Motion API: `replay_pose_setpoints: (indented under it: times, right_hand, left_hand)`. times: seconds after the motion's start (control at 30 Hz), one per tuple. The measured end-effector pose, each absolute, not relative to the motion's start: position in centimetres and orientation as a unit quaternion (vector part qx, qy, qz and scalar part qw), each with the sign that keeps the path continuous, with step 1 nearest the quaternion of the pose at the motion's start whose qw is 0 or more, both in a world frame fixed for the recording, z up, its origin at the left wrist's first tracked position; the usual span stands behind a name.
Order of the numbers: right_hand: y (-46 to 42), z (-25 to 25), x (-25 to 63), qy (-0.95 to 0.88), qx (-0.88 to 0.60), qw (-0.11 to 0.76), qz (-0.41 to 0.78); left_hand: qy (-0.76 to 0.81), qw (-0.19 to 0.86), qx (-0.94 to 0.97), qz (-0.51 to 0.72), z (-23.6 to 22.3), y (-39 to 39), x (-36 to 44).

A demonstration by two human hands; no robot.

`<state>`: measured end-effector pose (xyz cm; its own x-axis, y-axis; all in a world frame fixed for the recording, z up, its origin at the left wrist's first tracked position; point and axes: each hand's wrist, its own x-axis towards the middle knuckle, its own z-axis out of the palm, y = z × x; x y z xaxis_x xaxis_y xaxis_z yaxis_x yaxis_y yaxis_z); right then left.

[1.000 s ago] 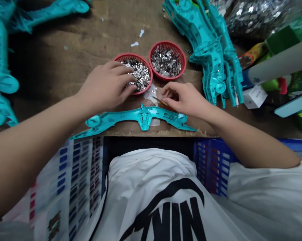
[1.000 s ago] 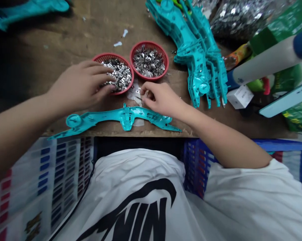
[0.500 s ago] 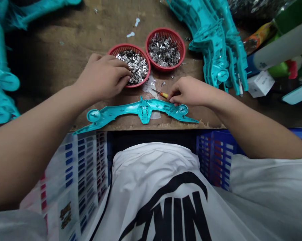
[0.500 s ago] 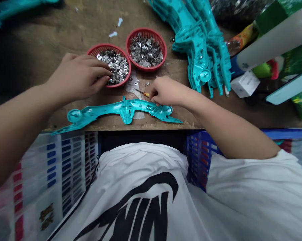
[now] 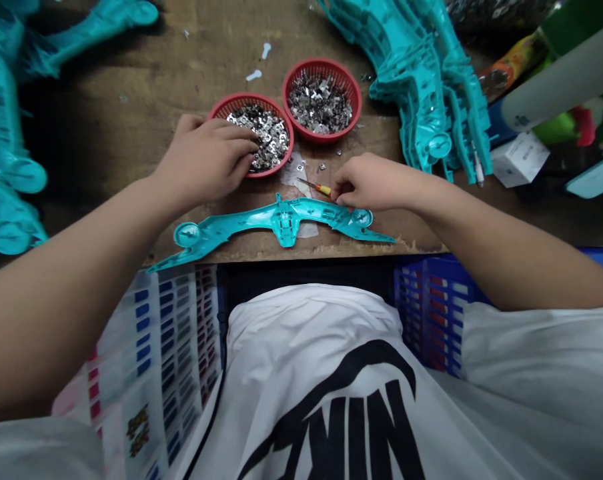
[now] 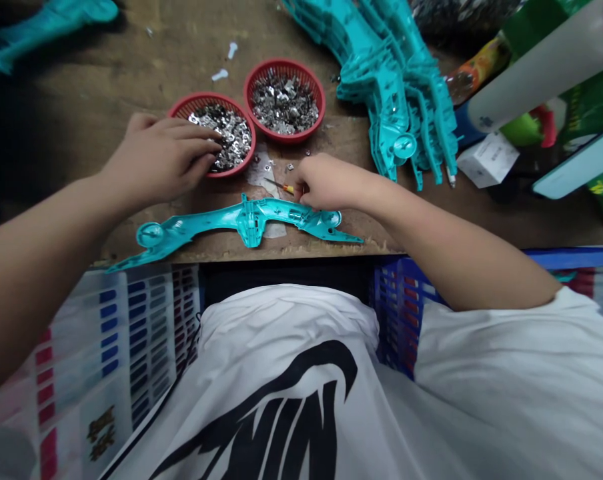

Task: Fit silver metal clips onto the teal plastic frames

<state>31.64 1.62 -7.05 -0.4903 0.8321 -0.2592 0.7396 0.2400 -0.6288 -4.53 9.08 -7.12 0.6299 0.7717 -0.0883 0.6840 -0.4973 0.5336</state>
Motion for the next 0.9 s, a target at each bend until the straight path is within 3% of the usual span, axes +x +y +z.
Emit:
replay_pose_setpoints:
  times: [0.17,0.4,0.9]
  right_hand:
    - [1.5,-6.7,31.2,-0.792,-0.499,0.052,0.348]
    - [1.3,-6.8,30.9,-0.741,-0.544,0.131,0.371]
    - [1.8,-6.8,31.3,-0.760,-0.526,0.100,0.369]
  left_hand:
    - [0.421,0.273,0.861,0.089,-7.3,9.1,-4.6]
    - [0.430,0.261,0.859,0.093,-7.7,8.9,-4.4]
    - [0.409,0.239,0.879,0.060,-7.7,8.9,-4.3]
